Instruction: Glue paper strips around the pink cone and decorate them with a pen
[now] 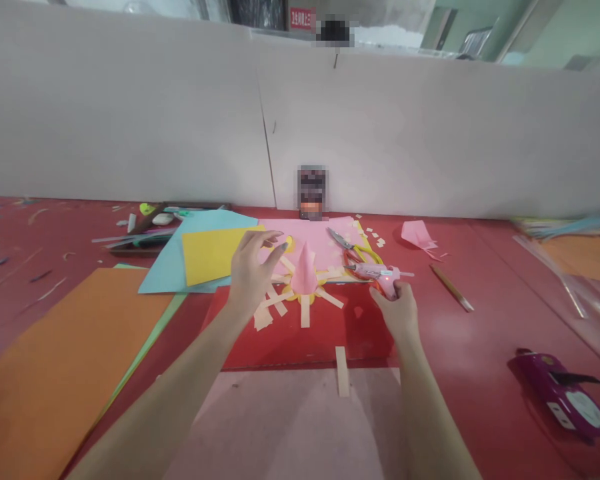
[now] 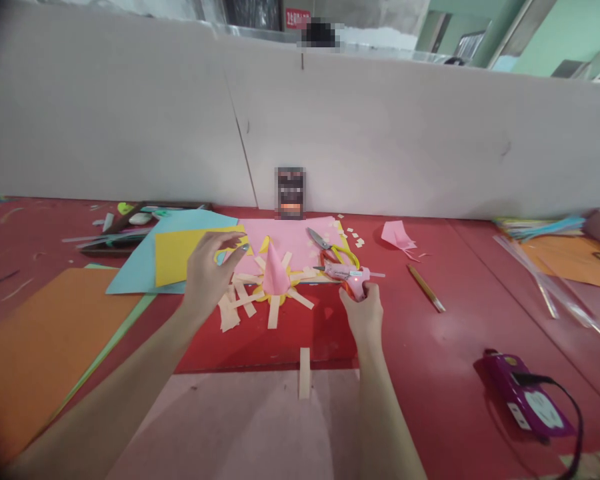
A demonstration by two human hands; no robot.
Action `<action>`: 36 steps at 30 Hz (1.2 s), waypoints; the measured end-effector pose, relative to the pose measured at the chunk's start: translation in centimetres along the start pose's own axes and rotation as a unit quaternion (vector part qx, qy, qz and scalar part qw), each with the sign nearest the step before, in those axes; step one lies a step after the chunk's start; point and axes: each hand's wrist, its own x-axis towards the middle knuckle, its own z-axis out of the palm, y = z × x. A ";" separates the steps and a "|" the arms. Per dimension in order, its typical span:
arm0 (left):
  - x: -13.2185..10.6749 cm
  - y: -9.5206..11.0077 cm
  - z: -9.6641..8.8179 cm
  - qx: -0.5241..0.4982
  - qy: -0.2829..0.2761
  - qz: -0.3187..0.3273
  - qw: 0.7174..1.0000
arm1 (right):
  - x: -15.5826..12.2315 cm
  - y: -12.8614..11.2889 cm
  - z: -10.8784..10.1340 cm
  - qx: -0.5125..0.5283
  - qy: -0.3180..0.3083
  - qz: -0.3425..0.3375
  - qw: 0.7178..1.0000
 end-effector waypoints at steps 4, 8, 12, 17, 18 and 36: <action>-1.7 -1.9 -0.7 0.018 -0.031 0.003 0.999 | -0.2 0.0 0.2 -0.010 -0.005 -0.015 1.000; -5.0 -3.1 0.3 0.008 -0.198 0.016 0.980 | -0.9 -0.4 0.5 -0.016 -0.024 -0.036 0.999; -7.7 -3.4 1.5 0.030 -0.283 -0.010 0.959 | -1.9 -1.0 0.7 -0.031 -0.054 -0.062 0.996; -8.4 -3.4 2.0 0.056 -0.298 -0.056 0.951 | -3.0 -1.7 0.9 -0.056 -0.074 -0.083 0.992; -8.3 -3.4 2.0 0.059 -0.305 -0.061 0.949 | -3.2 -1.7 1.0 -0.066 -0.078 -0.084 0.991; -8.5 -3.7 1.9 0.068 -0.329 -0.019 0.942 | -3.7 -1.6 1.2 -0.096 -0.107 -0.080 0.986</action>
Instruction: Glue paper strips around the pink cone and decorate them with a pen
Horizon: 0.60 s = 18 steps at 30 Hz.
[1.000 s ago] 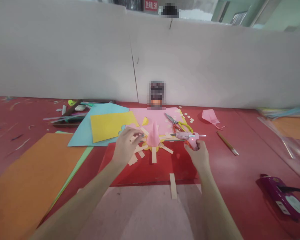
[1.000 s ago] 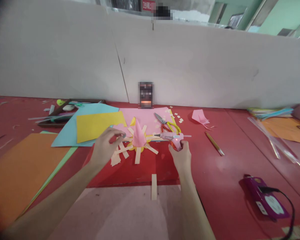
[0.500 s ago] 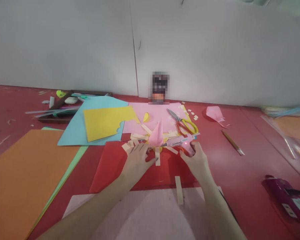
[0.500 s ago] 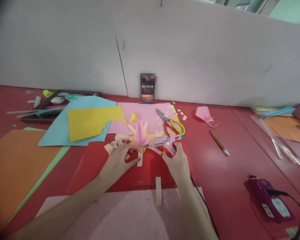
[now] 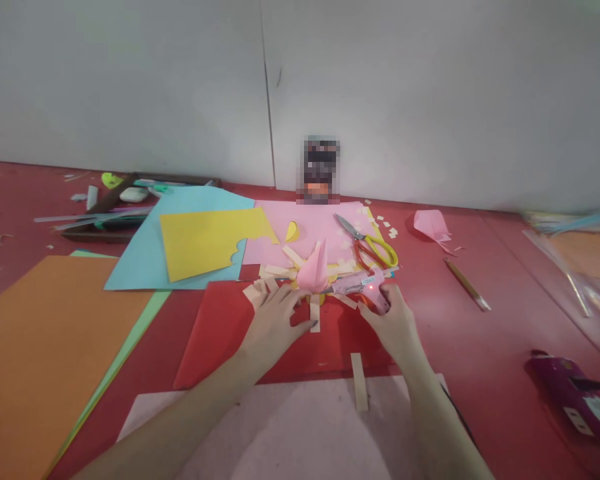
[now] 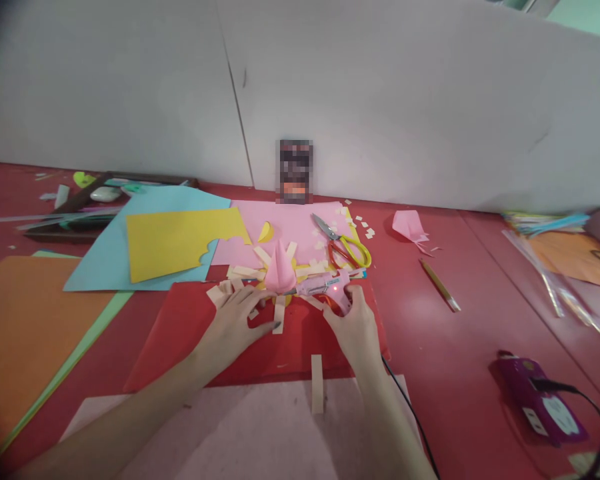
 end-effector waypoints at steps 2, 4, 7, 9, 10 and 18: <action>0.0 0.1 0.0 -0.005 -0.002 0.002 1.000 | 0.0 0.2 0.1 -0.002 0.002 -0.001 1.000; -0.1 0.2 -0.1 -0.006 -0.006 0.010 1.000 | 0.1 0.3 0.2 -0.006 0.004 -0.002 1.000; -0.2 0.5 -0.1 0.000 -0.021 0.033 0.999 | 0.1 0.5 0.2 -0.023 0.009 -0.006 1.000; -0.3 0.7 -0.2 0.007 -0.028 0.054 0.998 | 0.1 0.4 0.3 -0.035 0.012 -0.013 0.999; -0.3 0.7 -0.2 0.010 -0.029 0.063 0.998 | 0.1 0.3 0.3 -0.038 0.012 -0.017 0.999; -0.3 1.0 -0.5 0.022 -0.038 0.066 0.997 | -0.4 0.0 0.7 -0.056 -0.005 -0.039 0.998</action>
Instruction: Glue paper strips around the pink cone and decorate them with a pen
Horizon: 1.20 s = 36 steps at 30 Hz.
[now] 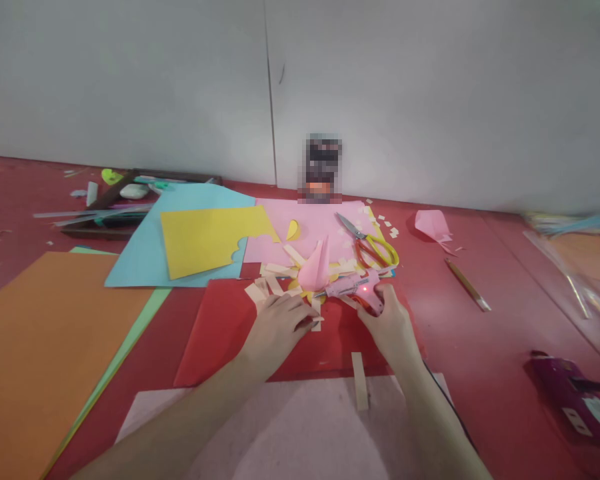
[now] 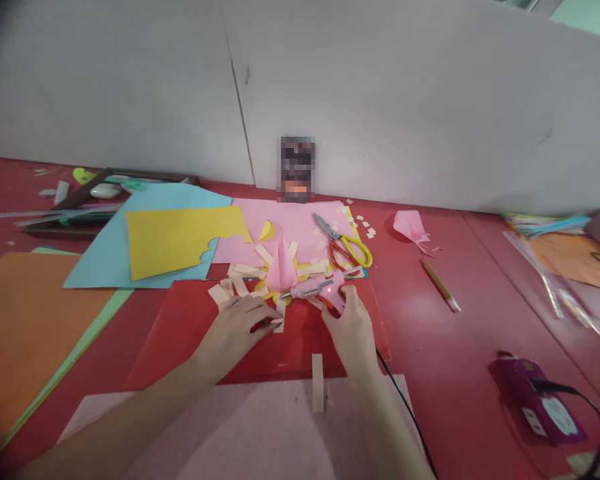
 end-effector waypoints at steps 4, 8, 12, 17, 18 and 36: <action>0.0 0.0 0.0 -0.005 0.001 -0.001 1.000 | 0.0 0.1 0.1 -0.011 0.007 -0.012 1.000; 0.0 -0.1 0.0 -0.013 0.008 0.006 1.000 | 0.0 0.2 0.0 -0.016 0.017 -0.028 0.999; 0.0 -0.1 0.1 -0.018 0.010 0.006 1.000 | 0.0 0.3 0.0 -0.025 0.021 -0.036 0.999; 0.0 -0.2 0.1 -0.022 0.006 0.003 1.000 | 0.0 0.5 0.0 -0.027 0.024 -0.053 0.998; 0.0 -0.2 0.1 -0.023 0.007 0.004 1.000 | 0.0 0.5 0.0 -0.028 0.027 -0.057 0.998; 0.0 -0.3 0.2 -0.017 0.011 0.008 1.000 | -0.1 -0.5 -1.0 -0.030 0.039 -0.104 0.993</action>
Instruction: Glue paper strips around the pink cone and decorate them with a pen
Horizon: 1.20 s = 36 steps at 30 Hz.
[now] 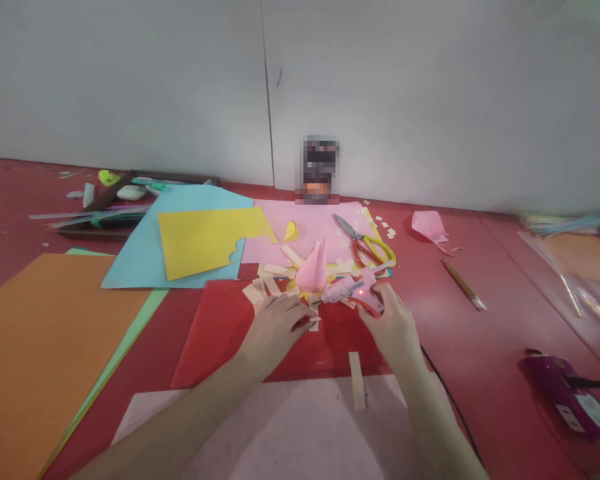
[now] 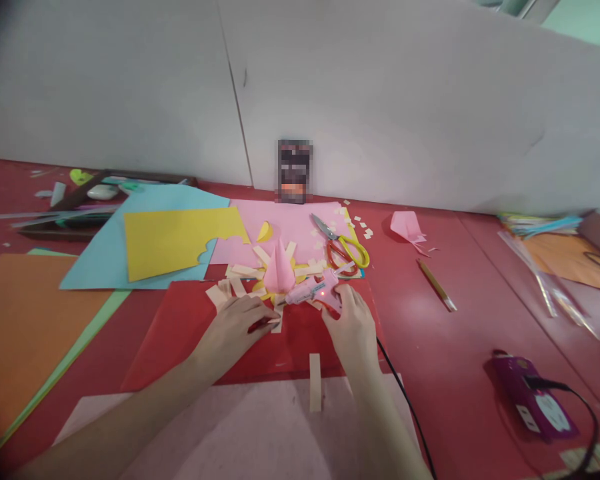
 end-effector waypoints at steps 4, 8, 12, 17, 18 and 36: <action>0.1 0.2 0.0 0.013 0.002 -0.004 1.000 | 0.0 0.0 -0.2 0.008 -0.015 0.009 1.000; 0.0 0.3 0.1 0.004 0.020 -0.044 0.999 | 0.3 0.4 -0.3 0.038 -0.024 0.080 0.996; 0.0 0.3 0.2 -0.022 0.033 -0.081 0.996 | 1.0 2.0 -0.4 0.083 0.040 0.153 0.984; -0.1 0.3 0.1 -0.044 0.039 -0.054 0.997 | 1.5 3.9 -0.3 0.120 0.088 0.193 0.970; -0.1 0.3 0.0 -0.050 0.040 -0.044 0.997 | 1.5 3.9 -0.2 0.123 0.089 0.193 0.969; 0.2 0.1 0.0 -0.080 0.023 -0.059 0.995 | 1.5 3.6 0.3 0.156 0.056 0.192 0.967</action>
